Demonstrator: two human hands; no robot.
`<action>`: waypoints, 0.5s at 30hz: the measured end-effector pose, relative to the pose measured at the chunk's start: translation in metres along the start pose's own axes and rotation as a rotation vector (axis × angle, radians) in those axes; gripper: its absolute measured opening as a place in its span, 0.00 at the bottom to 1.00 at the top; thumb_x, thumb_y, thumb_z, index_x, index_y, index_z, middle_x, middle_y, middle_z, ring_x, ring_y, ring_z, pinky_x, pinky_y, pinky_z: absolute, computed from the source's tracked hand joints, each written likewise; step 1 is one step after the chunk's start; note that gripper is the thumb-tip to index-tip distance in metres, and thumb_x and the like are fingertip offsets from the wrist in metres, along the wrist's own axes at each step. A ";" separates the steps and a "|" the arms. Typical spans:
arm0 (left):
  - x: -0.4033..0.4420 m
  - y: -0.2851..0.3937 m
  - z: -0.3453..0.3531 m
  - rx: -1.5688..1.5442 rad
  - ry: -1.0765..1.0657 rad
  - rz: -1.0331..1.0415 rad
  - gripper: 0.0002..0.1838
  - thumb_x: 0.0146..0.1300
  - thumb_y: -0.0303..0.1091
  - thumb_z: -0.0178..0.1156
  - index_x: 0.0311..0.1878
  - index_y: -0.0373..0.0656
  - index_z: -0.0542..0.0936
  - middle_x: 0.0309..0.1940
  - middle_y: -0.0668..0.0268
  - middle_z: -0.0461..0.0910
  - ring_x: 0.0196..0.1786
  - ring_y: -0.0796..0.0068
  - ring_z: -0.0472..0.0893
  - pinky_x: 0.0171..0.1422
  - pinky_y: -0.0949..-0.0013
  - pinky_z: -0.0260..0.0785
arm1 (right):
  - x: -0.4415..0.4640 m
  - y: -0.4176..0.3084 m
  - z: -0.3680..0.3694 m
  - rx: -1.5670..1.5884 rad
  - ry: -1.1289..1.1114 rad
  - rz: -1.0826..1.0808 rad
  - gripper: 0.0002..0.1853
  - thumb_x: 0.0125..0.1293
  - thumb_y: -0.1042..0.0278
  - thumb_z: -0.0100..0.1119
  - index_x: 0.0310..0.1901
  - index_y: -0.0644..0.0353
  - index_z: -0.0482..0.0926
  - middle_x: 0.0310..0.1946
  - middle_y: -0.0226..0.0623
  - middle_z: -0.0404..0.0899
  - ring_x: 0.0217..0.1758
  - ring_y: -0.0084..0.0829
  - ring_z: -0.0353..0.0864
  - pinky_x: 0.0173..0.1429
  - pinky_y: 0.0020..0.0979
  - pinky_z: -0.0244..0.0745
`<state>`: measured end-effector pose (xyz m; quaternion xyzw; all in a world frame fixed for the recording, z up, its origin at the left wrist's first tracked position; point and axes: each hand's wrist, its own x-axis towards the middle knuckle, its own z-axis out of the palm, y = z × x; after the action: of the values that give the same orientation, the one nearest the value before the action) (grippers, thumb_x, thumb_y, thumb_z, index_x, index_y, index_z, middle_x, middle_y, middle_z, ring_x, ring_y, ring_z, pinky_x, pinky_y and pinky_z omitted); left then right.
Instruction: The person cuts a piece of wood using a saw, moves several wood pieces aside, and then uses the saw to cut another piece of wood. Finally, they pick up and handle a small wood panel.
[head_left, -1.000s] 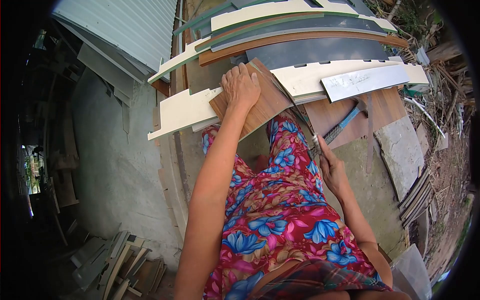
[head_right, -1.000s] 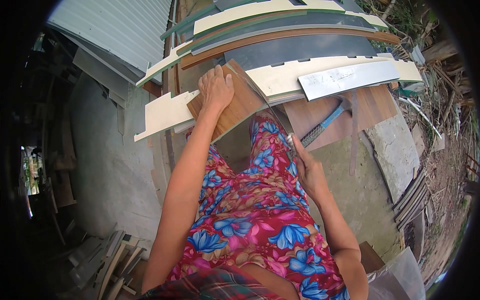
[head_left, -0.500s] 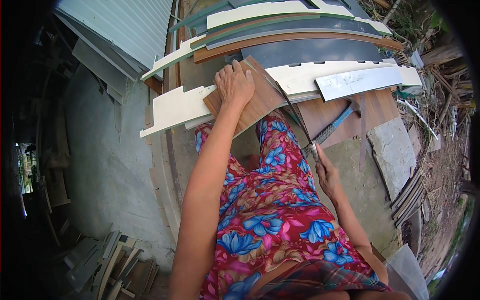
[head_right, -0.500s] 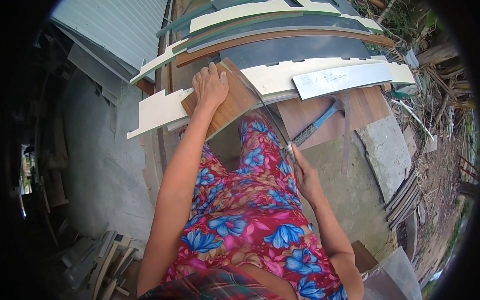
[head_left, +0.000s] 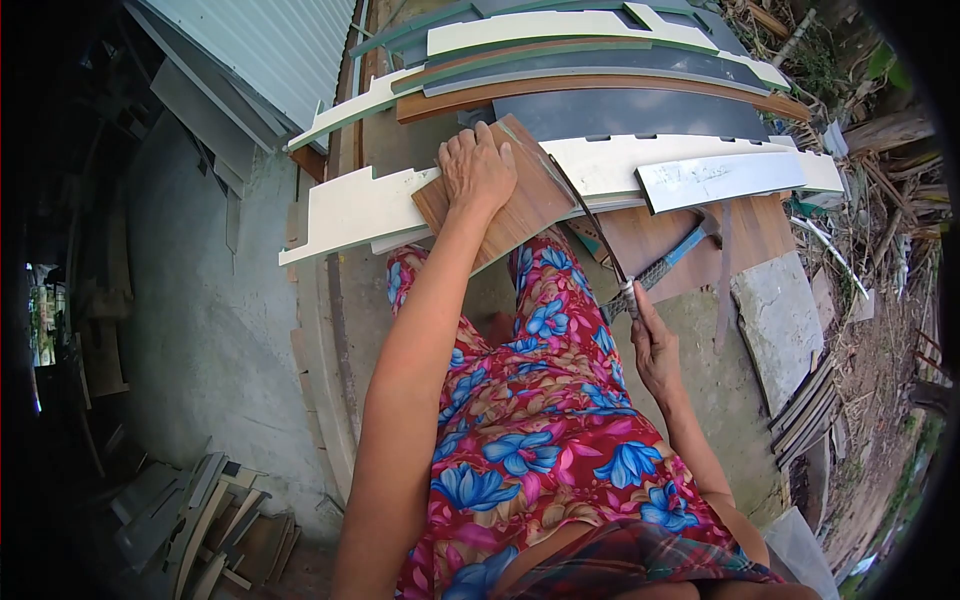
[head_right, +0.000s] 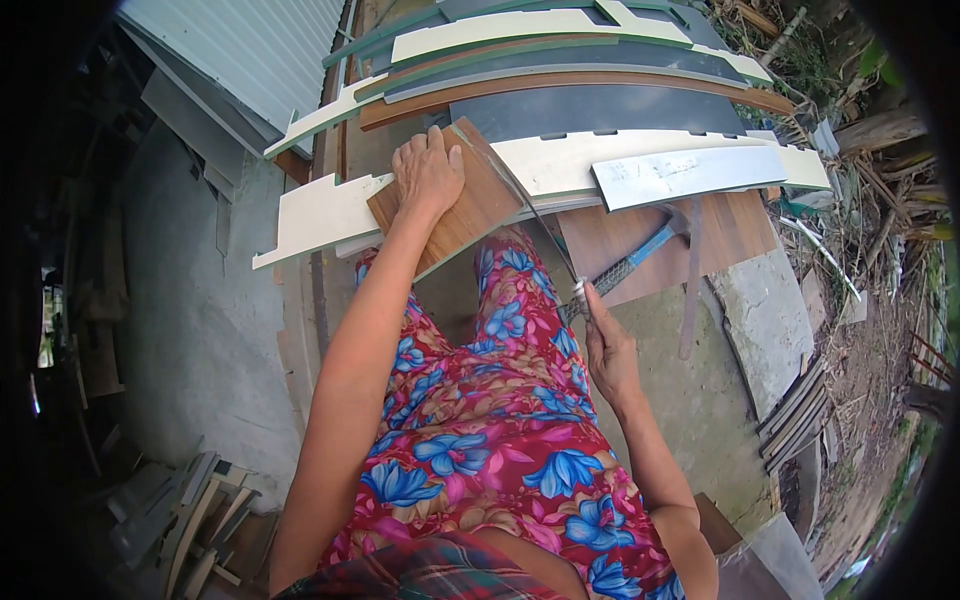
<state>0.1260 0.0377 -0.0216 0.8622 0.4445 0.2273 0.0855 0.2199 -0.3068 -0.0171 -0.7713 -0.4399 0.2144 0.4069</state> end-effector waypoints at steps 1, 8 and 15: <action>0.000 0.000 0.000 -0.003 0.000 -0.001 0.28 0.68 0.44 0.54 0.62 0.30 0.72 0.54 0.43 0.76 0.61 0.45 0.72 0.73 0.44 0.52 | -0.001 0.001 0.000 -0.006 -0.008 0.006 0.31 0.72 0.81 0.47 0.75 0.45 0.64 0.29 0.29 0.68 0.31 0.21 0.65 0.39 0.24 0.68; 0.000 0.003 -0.005 -0.011 -0.054 -0.020 0.28 0.67 0.44 0.55 0.62 0.30 0.71 0.53 0.44 0.76 0.61 0.46 0.72 0.72 0.44 0.53 | 0.012 -0.004 0.000 -0.006 -0.029 0.000 0.30 0.73 0.79 0.46 0.75 0.44 0.64 0.27 0.31 0.66 0.30 0.21 0.64 0.38 0.23 0.67; 0.000 0.001 -0.003 -0.029 -0.028 -0.022 0.28 0.67 0.44 0.55 0.62 0.30 0.71 0.53 0.44 0.75 0.61 0.46 0.72 0.73 0.44 0.51 | 0.101 -0.063 0.013 -0.065 -0.140 0.095 0.29 0.72 0.78 0.47 0.73 0.46 0.65 0.54 0.59 0.79 0.59 0.51 0.81 0.58 0.34 0.74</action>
<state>0.1253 0.0369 -0.0187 0.8591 0.4493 0.2207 0.1068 0.2313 -0.1972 0.0295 -0.7872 -0.4372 0.2724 0.3391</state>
